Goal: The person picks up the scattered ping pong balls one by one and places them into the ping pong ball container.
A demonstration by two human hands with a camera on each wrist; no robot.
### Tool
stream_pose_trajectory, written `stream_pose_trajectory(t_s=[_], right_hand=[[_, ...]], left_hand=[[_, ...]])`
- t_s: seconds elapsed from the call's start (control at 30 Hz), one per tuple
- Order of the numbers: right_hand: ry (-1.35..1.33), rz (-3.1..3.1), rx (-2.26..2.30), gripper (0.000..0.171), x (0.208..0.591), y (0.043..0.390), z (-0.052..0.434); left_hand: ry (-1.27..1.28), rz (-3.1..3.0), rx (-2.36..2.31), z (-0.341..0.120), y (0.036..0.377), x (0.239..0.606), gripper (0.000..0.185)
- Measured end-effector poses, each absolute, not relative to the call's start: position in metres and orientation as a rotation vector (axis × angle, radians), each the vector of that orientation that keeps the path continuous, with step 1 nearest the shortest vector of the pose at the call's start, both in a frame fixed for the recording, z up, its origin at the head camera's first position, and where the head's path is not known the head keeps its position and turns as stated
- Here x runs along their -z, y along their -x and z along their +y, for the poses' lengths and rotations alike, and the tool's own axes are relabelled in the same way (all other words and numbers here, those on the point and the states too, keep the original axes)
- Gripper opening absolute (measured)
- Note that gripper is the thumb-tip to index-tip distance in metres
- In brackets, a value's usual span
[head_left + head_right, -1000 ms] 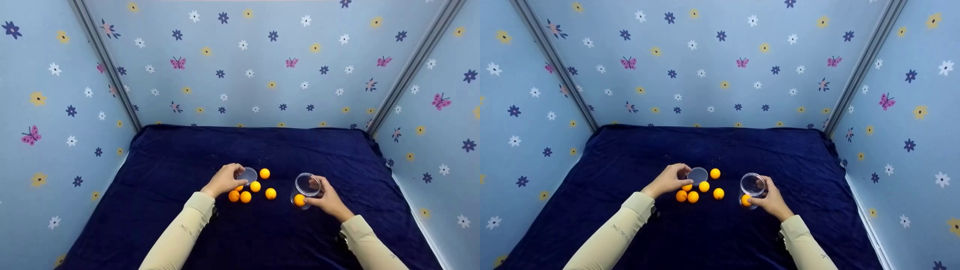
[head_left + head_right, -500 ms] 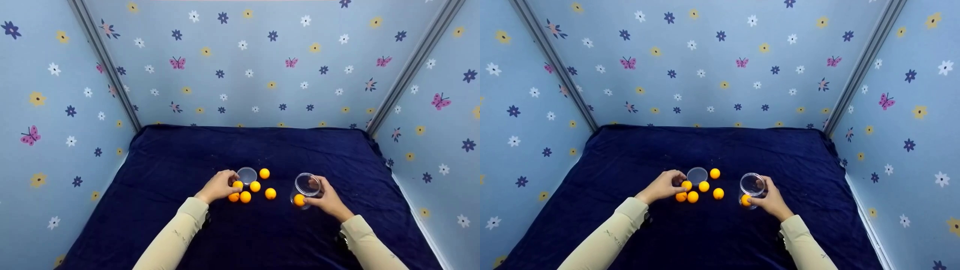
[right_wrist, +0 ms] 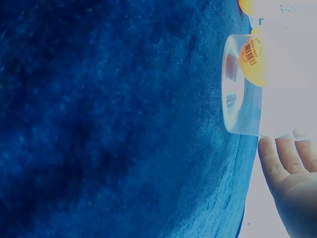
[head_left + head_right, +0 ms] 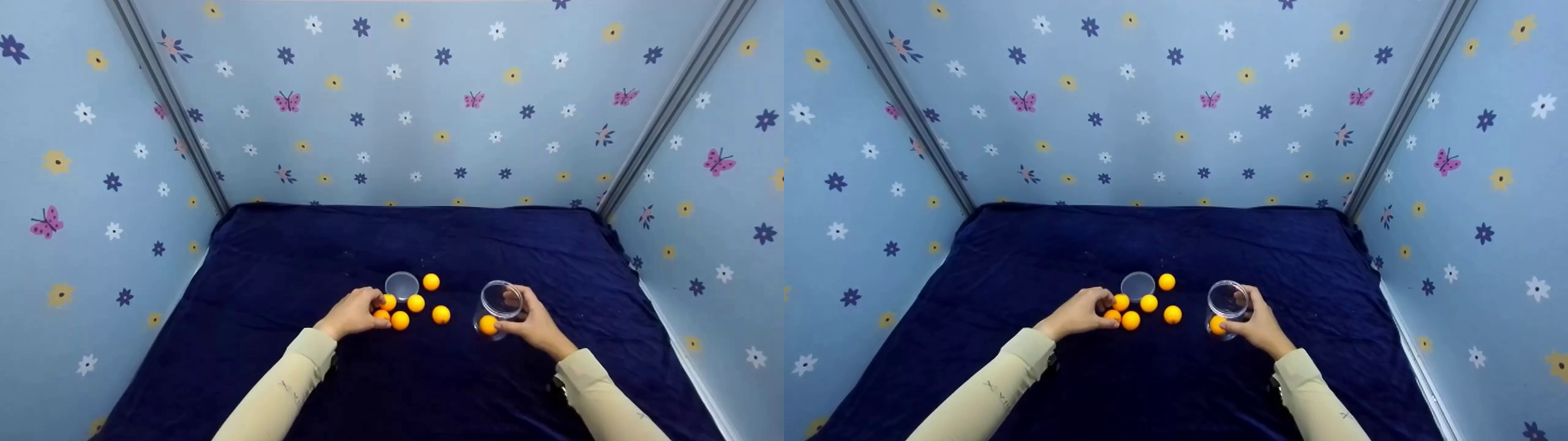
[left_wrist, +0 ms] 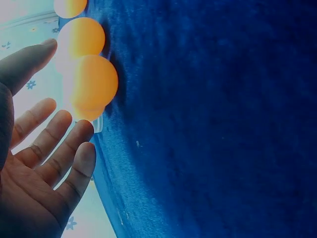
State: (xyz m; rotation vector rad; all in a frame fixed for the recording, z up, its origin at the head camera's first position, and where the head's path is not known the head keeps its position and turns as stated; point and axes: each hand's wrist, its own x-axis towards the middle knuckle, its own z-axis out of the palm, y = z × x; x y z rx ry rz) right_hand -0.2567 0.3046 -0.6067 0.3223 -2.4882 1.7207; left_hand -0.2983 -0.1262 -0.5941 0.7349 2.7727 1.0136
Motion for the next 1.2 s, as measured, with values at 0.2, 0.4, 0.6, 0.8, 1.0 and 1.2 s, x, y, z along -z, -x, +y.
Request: stream_pose_trajectory(t_s=[0.2,0.4,0.6,0.8,1.0,1.2], right_hand=[[-0.33,-2.485,-1.708,0.082,0.609,0.258,0.306],[-0.312,-2.498,-1.717,0.085,0.609,0.259,0.306],[-0.319,-2.503,-1.708,0.084,0.608,0.259,0.306],[-0.314,-2.49,-1.716,0.084,0.607,0.258,0.305],[-0.306,-2.488,-1.723,0.084,0.607,0.258,0.304],[-0.285,-2.489,-1.735,0.084,0.607,0.258,0.304]], left_hand=[[-0.744,2.805,-0.925,-0.127,0.299,0.6,0.043],[-0.751,2.806,-0.863,-0.128,0.3,0.604,0.038],[-0.745,2.796,-0.865,-0.128,0.301,0.606,0.034],[-0.786,2.8,-0.869,-0.128,0.301,0.605,0.031],[-0.793,2.805,-0.878,-0.129,0.301,0.598,0.032],[-0.799,2.813,-0.891,-0.129,0.301,0.592,0.033]])
